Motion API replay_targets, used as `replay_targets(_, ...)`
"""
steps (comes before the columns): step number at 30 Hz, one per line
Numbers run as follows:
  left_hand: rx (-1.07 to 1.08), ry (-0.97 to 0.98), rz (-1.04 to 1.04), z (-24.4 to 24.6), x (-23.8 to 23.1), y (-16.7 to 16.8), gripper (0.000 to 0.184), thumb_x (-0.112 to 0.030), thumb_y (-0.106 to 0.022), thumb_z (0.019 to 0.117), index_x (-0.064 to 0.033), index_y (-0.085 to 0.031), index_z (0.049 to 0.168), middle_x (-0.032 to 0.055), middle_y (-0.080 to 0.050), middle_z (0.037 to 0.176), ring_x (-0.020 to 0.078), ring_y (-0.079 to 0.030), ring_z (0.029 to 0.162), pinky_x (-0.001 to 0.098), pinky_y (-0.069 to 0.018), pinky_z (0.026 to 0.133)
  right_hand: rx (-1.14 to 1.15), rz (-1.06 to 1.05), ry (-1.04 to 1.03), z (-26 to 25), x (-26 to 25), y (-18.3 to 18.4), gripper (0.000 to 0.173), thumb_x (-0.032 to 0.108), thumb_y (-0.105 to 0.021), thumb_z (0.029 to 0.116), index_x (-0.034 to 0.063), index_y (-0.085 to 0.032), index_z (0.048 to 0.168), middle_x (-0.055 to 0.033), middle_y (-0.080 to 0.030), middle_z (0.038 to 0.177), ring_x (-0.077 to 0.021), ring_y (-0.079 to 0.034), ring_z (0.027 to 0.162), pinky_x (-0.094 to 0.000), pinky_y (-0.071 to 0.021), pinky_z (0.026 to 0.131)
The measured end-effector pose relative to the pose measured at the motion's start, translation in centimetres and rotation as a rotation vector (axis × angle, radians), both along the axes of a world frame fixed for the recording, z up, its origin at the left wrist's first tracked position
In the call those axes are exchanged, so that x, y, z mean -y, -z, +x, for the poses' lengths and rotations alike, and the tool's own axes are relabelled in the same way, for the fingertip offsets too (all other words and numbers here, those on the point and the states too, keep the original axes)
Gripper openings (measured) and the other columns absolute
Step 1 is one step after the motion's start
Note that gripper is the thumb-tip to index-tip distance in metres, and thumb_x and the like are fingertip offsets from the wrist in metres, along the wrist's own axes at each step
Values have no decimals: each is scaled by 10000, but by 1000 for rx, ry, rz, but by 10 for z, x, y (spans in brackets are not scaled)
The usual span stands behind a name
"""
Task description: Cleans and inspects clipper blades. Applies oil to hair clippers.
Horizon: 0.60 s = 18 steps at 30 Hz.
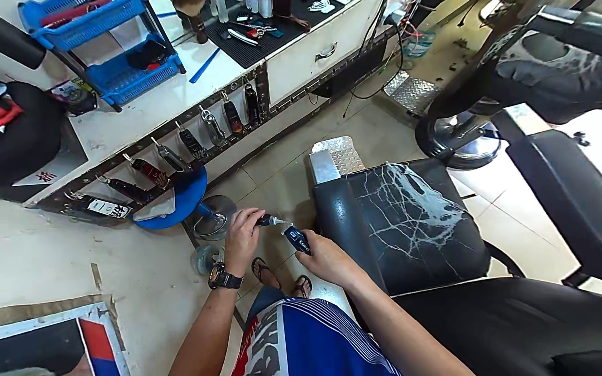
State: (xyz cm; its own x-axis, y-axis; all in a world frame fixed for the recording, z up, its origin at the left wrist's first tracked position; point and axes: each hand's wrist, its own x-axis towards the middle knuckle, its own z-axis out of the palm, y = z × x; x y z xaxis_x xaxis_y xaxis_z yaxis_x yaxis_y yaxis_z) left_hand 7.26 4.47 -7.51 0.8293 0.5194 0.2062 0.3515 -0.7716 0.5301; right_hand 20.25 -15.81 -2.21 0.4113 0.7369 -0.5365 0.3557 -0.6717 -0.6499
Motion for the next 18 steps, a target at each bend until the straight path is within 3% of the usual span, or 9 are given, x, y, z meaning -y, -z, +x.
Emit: replay_targets(18,3,92,174,7,9,-14,315,-44,-631,966,-159,-735,1240,65,-658,1338,278,-531,1358,467,-453,1116,41,-64,-69,4,7,-13,534,335,-554,1004,66,-477,1458,-152,-652,1252,-292,-640,1174,-496,-506,1006)
